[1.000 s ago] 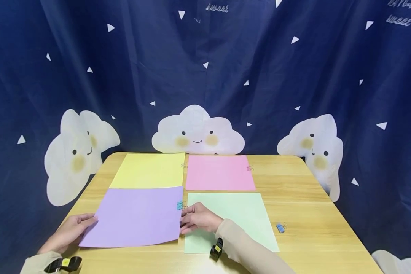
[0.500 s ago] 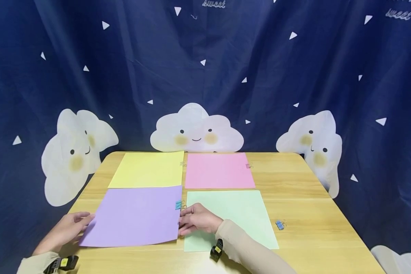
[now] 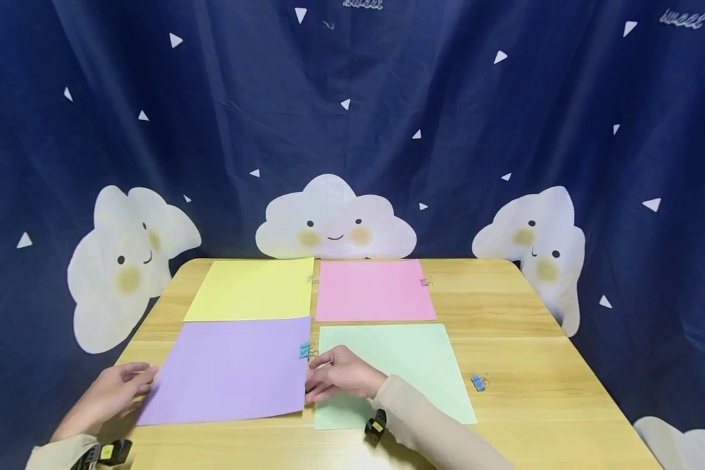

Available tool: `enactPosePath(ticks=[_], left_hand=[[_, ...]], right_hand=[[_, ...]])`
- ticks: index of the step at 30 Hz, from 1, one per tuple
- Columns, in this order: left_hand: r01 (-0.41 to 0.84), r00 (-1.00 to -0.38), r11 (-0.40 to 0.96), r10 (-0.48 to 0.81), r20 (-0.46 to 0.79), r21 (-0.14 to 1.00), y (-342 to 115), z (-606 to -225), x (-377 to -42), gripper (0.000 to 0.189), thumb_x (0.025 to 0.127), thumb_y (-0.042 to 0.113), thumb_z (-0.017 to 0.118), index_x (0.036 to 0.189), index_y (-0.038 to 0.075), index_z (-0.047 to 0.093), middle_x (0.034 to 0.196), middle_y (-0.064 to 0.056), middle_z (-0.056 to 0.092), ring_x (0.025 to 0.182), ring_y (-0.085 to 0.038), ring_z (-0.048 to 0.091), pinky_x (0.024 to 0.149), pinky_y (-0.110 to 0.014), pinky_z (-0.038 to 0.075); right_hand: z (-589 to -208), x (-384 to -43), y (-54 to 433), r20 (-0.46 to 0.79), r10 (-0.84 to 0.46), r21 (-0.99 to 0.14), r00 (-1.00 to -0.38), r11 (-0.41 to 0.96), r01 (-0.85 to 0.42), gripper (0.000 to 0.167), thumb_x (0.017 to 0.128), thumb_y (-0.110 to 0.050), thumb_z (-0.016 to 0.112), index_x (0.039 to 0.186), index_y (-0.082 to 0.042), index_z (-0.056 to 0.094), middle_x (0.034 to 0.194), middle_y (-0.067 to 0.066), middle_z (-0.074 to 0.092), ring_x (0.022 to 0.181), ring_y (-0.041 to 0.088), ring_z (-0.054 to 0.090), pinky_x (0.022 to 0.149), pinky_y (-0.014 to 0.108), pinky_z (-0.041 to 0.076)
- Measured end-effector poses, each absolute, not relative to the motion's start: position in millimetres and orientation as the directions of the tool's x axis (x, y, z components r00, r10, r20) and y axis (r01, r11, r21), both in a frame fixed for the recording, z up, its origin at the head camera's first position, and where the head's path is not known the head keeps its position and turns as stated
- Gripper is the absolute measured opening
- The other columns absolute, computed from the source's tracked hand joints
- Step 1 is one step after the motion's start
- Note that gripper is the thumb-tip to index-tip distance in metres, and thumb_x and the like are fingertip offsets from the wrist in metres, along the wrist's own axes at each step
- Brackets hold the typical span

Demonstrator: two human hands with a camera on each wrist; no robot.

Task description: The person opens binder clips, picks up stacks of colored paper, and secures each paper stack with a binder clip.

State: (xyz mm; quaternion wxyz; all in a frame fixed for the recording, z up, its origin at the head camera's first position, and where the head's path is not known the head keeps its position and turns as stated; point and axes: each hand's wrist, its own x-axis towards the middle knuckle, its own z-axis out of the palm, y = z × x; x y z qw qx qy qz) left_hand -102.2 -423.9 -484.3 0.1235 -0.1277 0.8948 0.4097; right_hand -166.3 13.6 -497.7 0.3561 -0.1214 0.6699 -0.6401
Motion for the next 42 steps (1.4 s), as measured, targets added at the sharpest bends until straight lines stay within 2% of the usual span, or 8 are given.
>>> enactPosePath(ticks=[7, 18, 20, 23, 27, 32, 36, 42], left_hand=[[-0.276, -0.955, 0.679, -0.114, -0.275, 0.68, -420.2, -475.5, -103.5, 0.074, 0.11, 0.042, 0.045, 0.147, -0.02, 0.036, 0.132, -0.036, 0.063, 0.104, -0.03, 0.075, 0.079, -0.031, 0.064], [-0.049, -0.997, 0.754, -0.073, 0.01, 0.655, -386.3, -455.9, -109.0, 0.063, 0.108, 0.044, 0.052, 0.142, -0.009, 0.053, 0.126, -0.028, 0.07, 0.085, 0.015, 0.06, 0.071, -0.013, 0.051], [0.015, -0.995, 0.755, -0.053, 0.083, 0.655, -374.6, -450.6, -112.9, 0.057, 0.108, 0.039, 0.055, 0.139, -0.008, 0.057, 0.124, -0.028, 0.071, 0.088, 0.009, 0.064, 0.072, -0.011, 0.05], [0.098, -0.983, 0.759, -0.027, 0.182, 0.644, -355.7, -442.9, -121.2, 0.048, 0.107, 0.033, 0.058, 0.134, -0.006, 0.062, 0.123, -0.028, 0.071, 0.097, -0.016, 0.073, 0.075, -0.01, 0.049], [0.163, -0.962, 0.766, -0.016, 0.272, 0.622, -329.5, -437.8, -131.2, 0.041, 0.106, 0.026, 0.06, 0.131, -0.006, 0.064, 0.124, -0.028, 0.07, 0.107, -0.043, 0.07, 0.079, -0.024, 0.06], [0.212, -0.955, 0.777, 0.037, 0.294, 0.593, -295.5, -437.9, -142.1, 0.038, 0.105, 0.02, 0.06, 0.131, -0.007, 0.062, 0.129, -0.029, 0.067, 0.11, -0.042, 0.07, 0.091, -0.053, 0.059], [0.27, -0.951, 0.78, 0.123, 0.284, 0.565, -267.5, -441.8, -152.0, 0.036, 0.103, 0.017, 0.063, 0.129, -0.007, 0.063, 0.127, -0.027, 0.067, 0.11, -0.04, 0.069, 0.093, -0.056, 0.058], [0.306, -0.951, 0.806, 0.228, 0.211, 0.506, -227.6, -453.9, -168.1, 0.042, 0.101, 0.02, 0.066, 0.132, -0.006, 0.061, 0.132, -0.024, 0.064, 0.122, -0.042, 0.062, 0.105, -0.059, 0.052]], right_hand=[[-484.8, -161.5, 32.1, -0.302, -0.617, -0.953, -0.726, 0.179, 0.244, 0.05, 0.098, -0.004, 0.064, 0.142, 0.015, 0.048, 0.107, 0.029, 0.075, 0.087, 0.035, 0.079, 0.077, 0.036, 0.067], [-438.6, -174.1, 114.1, -0.148, -0.516, -0.933, -0.844, 0.356, -0.054, 0.042, 0.103, -0.021, 0.064, 0.135, 0.005, 0.061, 0.104, 0.022, 0.077, 0.086, 0.026, 0.077, 0.076, 0.038, 0.067], [-431.9, -174.6, 135.6, -0.095, -0.495, -0.909, -0.864, 0.397, -0.127, 0.04, 0.103, -0.022, 0.064, 0.132, 0.006, 0.063, 0.097, 0.022, 0.077, 0.078, 0.024, 0.075, 0.071, 0.035, 0.066], [-424.5, -174.5, 167.4, -0.033, -0.438, -0.864, -0.898, 0.464, -0.195, 0.038, 0.104, -0.02, 0.063, 0.129, 0.008, 0.063, 0.087, 0.021, 0.074, 0.069, 0.02, 0.068, 0.062, 0.028, 0.062], [-418.1, -174.6, 204.2, 0.011, -0.327, -0.805, -0.945, 0.557, -0.202, 0.038, 0.105, -0.019, 0.061, 0.13, 0.009, 0.063, 0.085, 0.016, 0.072, 0.068, 0.017, 0.063, 0.058, 0.023, 0.056], [-417.1, -172.5, 238.2, 0.066, -0.214, -0.692, -0.975, 0.694, -0.199, 0.04, 0.105, -0.021, 0.061, 0.132, 0.008, 0.063, 0.085, 0.009, 0.072, 0.069, 0.016, 0.062, 0.059, 0.026, 0.054], [-426.3, -168.6, 256.5, 0.092, -0.186, -0.592, -0.978, 0.78, -0.204, 0.038, 0.104, -0.02, 0.063, 0.125, 0.011, 0.065, 0.077, 0.006, 0.068, 0.062, 0.013, 0.056, 0.06, 0.026, 0.048], [-446.9, -161.3, 273.6, -0.027, -0.142, -0.526, -0.989, 0.844, -0.107, 0.032, 0.103, -0.024, 0.063, 0.11, 0.006, 0.071, 0.063, -0.001, 0.048, 0.054, 0.01, 0.038, 0.051, 0.024, 0.034]])
